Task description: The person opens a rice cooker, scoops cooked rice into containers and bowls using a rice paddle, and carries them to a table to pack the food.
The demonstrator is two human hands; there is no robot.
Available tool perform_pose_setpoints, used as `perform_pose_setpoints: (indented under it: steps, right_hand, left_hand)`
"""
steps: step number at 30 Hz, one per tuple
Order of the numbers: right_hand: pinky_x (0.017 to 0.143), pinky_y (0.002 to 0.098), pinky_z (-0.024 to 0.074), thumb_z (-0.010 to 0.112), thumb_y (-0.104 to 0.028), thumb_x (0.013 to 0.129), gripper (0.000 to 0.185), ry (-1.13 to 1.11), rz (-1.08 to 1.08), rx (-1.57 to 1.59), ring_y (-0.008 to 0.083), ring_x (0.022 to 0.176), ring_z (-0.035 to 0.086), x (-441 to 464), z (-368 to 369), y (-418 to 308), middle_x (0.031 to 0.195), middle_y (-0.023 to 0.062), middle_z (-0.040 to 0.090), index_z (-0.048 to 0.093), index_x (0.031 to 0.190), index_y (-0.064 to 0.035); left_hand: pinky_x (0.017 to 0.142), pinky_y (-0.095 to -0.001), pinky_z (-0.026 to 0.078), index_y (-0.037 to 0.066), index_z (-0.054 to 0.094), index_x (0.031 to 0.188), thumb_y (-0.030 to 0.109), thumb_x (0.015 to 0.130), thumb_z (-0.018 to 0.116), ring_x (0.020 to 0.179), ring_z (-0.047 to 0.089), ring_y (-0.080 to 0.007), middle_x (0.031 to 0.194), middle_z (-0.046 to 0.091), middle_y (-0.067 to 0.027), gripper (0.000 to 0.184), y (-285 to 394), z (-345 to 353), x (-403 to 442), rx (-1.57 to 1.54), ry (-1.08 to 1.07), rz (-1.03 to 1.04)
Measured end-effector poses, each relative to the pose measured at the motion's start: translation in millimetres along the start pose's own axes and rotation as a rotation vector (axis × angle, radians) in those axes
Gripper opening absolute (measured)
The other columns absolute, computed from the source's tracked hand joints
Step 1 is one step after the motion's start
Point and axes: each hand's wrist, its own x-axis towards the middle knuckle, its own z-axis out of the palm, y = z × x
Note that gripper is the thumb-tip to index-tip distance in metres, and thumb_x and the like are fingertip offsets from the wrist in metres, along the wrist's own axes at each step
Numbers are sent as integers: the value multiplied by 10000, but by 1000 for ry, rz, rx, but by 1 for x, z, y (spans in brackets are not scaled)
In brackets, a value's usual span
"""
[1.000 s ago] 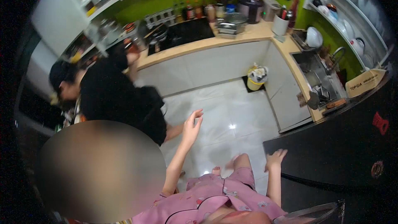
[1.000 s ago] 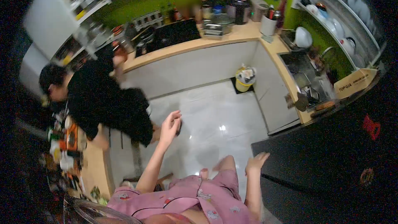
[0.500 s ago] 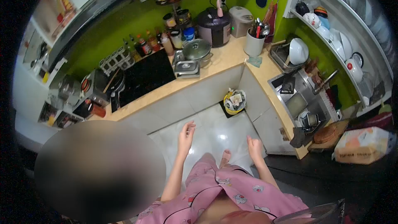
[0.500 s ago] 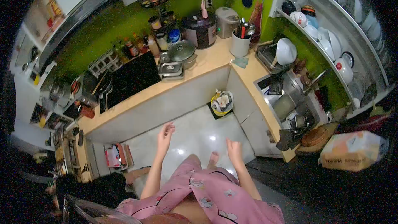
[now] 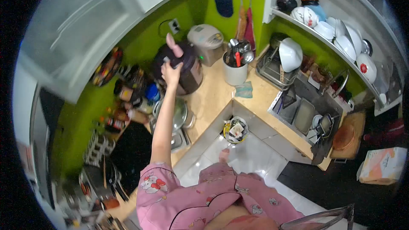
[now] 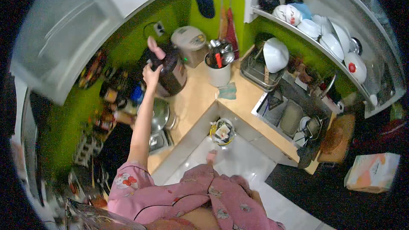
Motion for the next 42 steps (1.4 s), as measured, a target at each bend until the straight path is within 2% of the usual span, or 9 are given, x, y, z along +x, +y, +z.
perform_pose_setpoints:
  steps: [3,8,13,19,23,26,35,37,42]
  right_hand:
    - [1134,530,175,347,-683,894,801,73,108,223,339,1402,222,7,27,0,1519,164,225,324,1471,-128]
    - [1124,522,207,330,-687,899,799,220,213,581,330,1374,285,0,71,-19,1479,174,298,341,1461,-119]
    - [1114,515,239,314,-690,905,799,345,228,860,320,1345,347,-18,144,-18,1438,184,371,358,1452,-109]
    - [1103,506,278,294,-695,912,801,556,-45,1158,308,1311,423,14,306,54,1390,196,459,378,1440,-98]
    - [977,430,437,245,-658,951,780,860,-333,1794,319,1091,588,-166,255,-12,1272,171,570,437,1383,-38]
    - [916,410,479,214,-677,945,808,939,-908,2271,305,1076,590,-267,259,-13,1255,174,567,398,1404,-38]
    - [863,410,471,375,-692,899,789,1497,-1082,2219,267,919,627,-335,381,80,1037,158,628,462,1297,-16]
    - [710,335,503,349,-580,976,606,1581,-1134,2154,185,835,637,-348,390,118,961,91,642,516,1209,-46]
    - [537,277,503,373,-534,988,523,1831,-1116,2320,184,704,657,-372,417,243,902,96,654,517,1130,-52]
  left_hand:
    - [1061,-632,239,172,510,1361,634,610,772,1437,130,-413,1535,235,-229,920,-5,62,68,153,-108,-196]
    - [1050,-730,89,162,686,1166,495,688,758,1426,143,-437,1532,315,-121,586,-7,84,95,240,-44,-143]
    - [959,-503,346,8,670,1025,289,758,764,1220,448,-340,1261,572,-142,399,104,24,12,-196,43,292]
    - [1021,-390,363,20,614,1094,218,762,766,1162,510,-235,1150,583,-108,416,258,-57,-287,-1002,-1186,199]
    - [1069,-452,319,6,675,1041,279,685,819,1263,404,-382,1303,523,-196,472,267,-130,-512,-1004,-1667,906]
    - [1063,-443,336,36,670,1108,287,748,781,1239,448,-357,1298,526,-195,452,253,-206,-612,-1049,-1837,1287]
    - [871,-352,497,-15,652,1088,197,855,695,1181,499,-248,1281,491,-189,318,281,-287,-814,-778,-2467,1934]
    - [1034,-382,371,-42,564,1188,225,905,640,1234,459,-252,1277,489,-170,396,318,-323,-842,131,-2985,1228]
    - [1129,-362,246,-50,410,1373,341,923,612,1351,353,-271,1435,381,-204,630,394,-319,-965,-206,-2663,2043]
